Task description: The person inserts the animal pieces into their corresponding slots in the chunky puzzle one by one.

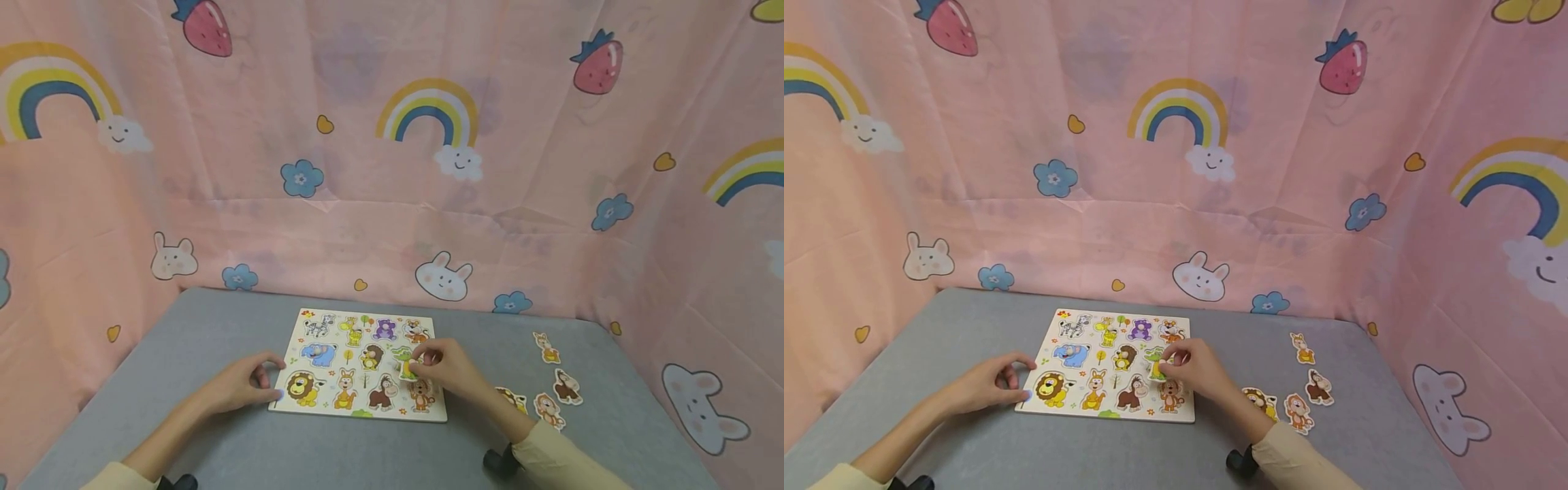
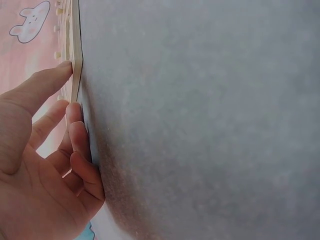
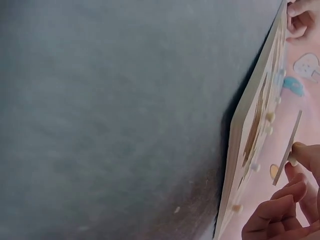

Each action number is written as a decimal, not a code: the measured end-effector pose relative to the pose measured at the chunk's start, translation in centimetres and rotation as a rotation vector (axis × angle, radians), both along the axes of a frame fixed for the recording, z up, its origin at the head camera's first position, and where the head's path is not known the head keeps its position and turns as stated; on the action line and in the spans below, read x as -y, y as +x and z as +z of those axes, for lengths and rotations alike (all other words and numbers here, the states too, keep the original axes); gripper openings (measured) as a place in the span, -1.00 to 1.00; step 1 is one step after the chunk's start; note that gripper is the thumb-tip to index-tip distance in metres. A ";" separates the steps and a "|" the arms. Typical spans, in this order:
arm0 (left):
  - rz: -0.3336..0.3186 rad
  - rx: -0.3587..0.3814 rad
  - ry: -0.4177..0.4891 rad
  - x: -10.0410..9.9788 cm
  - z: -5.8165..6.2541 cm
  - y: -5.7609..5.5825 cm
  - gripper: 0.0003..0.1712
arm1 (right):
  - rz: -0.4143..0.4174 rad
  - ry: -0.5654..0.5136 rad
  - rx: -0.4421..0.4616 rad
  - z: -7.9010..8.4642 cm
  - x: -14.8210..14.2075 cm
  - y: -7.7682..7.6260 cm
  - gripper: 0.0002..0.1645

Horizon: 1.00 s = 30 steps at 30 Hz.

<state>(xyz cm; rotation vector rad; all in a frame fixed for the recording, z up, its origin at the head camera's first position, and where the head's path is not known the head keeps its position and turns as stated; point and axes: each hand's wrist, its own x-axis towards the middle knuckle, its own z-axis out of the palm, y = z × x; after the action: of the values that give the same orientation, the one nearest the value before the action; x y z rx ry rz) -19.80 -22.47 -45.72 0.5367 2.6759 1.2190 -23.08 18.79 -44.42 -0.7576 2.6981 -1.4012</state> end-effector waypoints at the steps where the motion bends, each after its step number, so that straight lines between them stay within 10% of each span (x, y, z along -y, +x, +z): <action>1: 0.000 -0.001 -0.002 0.0 0.0 0.0 -0.46 | 0.000 0.001 -0.004 -0.1 0.1 -0.2 -0.92; 30: -0.001 -0.003 -0.019 0.1 0.0 -0.1 -0.46 | 0.004 0.077 0.038 -0.5 0.8 -3.0 -0.91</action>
<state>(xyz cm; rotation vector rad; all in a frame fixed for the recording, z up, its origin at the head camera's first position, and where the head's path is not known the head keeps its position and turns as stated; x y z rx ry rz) -19.92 -22.59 -45.75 0.5373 2.6866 1.1915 -26.10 17.95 -44.91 -0.7236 2.7026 -1.2886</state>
